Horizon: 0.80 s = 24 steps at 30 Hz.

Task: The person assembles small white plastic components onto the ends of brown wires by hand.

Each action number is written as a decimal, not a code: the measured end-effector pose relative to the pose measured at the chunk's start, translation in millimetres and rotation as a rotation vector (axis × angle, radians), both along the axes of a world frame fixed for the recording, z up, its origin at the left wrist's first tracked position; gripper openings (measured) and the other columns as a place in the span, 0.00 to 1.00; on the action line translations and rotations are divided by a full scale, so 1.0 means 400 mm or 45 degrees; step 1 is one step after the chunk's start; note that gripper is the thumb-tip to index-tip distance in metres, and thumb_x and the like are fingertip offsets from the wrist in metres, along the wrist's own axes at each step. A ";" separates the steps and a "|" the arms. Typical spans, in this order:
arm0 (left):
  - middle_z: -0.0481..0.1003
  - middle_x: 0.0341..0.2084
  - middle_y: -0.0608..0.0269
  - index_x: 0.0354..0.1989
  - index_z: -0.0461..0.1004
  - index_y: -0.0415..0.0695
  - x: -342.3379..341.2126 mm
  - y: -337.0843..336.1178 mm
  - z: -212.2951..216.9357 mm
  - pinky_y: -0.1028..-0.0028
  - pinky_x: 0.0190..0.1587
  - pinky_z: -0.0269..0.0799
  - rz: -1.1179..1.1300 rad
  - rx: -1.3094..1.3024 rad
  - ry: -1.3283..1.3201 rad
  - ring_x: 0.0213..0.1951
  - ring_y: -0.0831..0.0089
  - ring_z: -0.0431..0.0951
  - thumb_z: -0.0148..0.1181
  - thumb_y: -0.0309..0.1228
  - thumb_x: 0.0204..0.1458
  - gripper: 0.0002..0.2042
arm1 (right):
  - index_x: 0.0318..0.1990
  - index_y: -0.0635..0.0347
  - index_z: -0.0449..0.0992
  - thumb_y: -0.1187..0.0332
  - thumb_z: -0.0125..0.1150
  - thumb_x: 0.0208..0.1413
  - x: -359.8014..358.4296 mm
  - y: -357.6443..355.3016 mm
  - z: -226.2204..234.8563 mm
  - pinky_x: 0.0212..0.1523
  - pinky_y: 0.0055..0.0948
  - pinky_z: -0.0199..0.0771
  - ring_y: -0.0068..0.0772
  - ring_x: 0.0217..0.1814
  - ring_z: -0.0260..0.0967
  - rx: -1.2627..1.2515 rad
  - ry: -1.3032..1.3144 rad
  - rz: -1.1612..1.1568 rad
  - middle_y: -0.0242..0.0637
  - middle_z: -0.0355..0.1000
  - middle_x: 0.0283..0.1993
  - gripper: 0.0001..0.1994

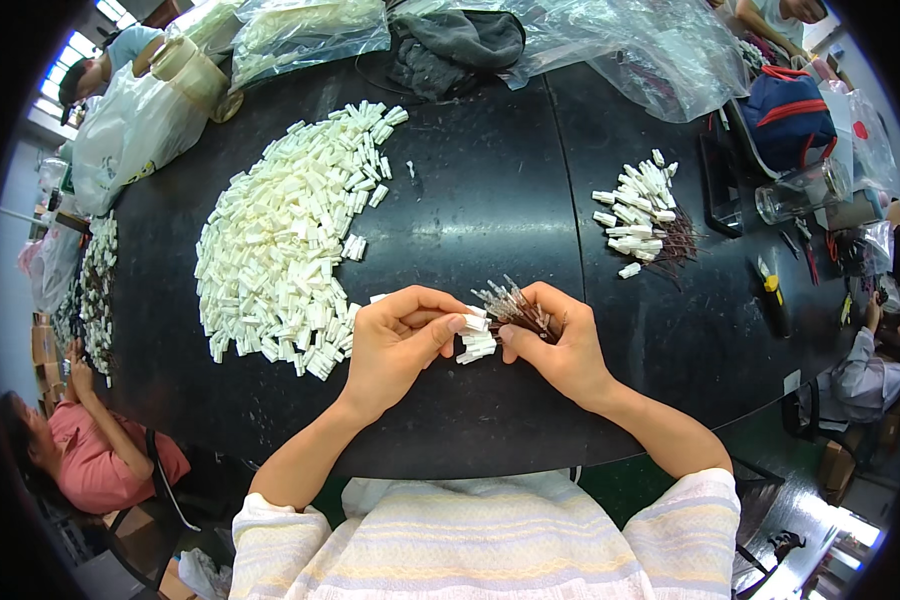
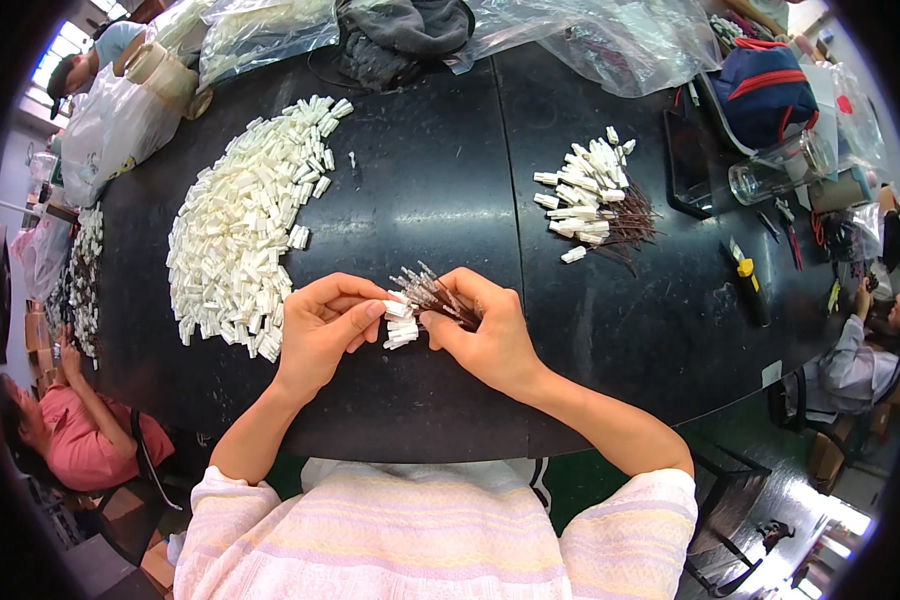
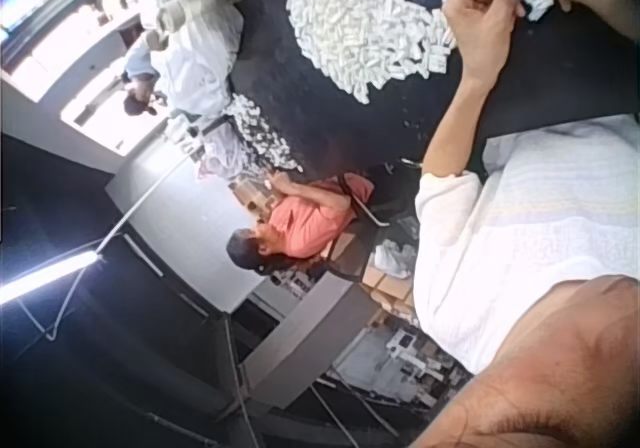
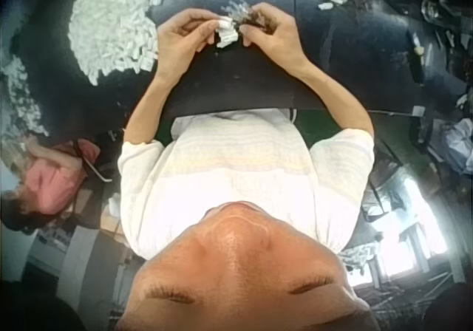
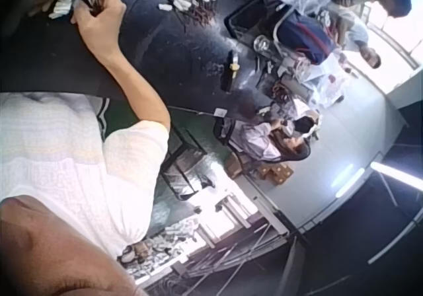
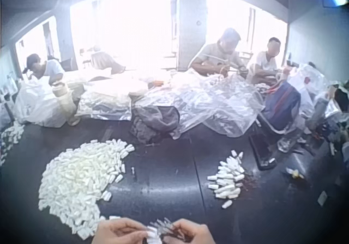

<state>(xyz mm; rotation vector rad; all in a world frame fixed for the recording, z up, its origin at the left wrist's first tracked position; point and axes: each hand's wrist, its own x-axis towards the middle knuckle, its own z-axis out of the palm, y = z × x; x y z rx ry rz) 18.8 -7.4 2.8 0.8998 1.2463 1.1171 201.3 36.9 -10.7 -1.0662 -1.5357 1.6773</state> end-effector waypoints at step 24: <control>0.74 0.24 0.61 0.39 0.73 0.35 -0.043 0.016 0.040 0.87 0.18 0.60 0.056 0.160 0.302 0.18 0.83 0.70 0.50 0.21 0.52 0.08 | 0.32 0.65 0.70 0.75 0.56 0.51 0.000 0.001 -0.015 0.22 0.16 0.57 0.12 0.21 0.60 -0.060 0.054 0.008 0.27 0.66 0.19 0.03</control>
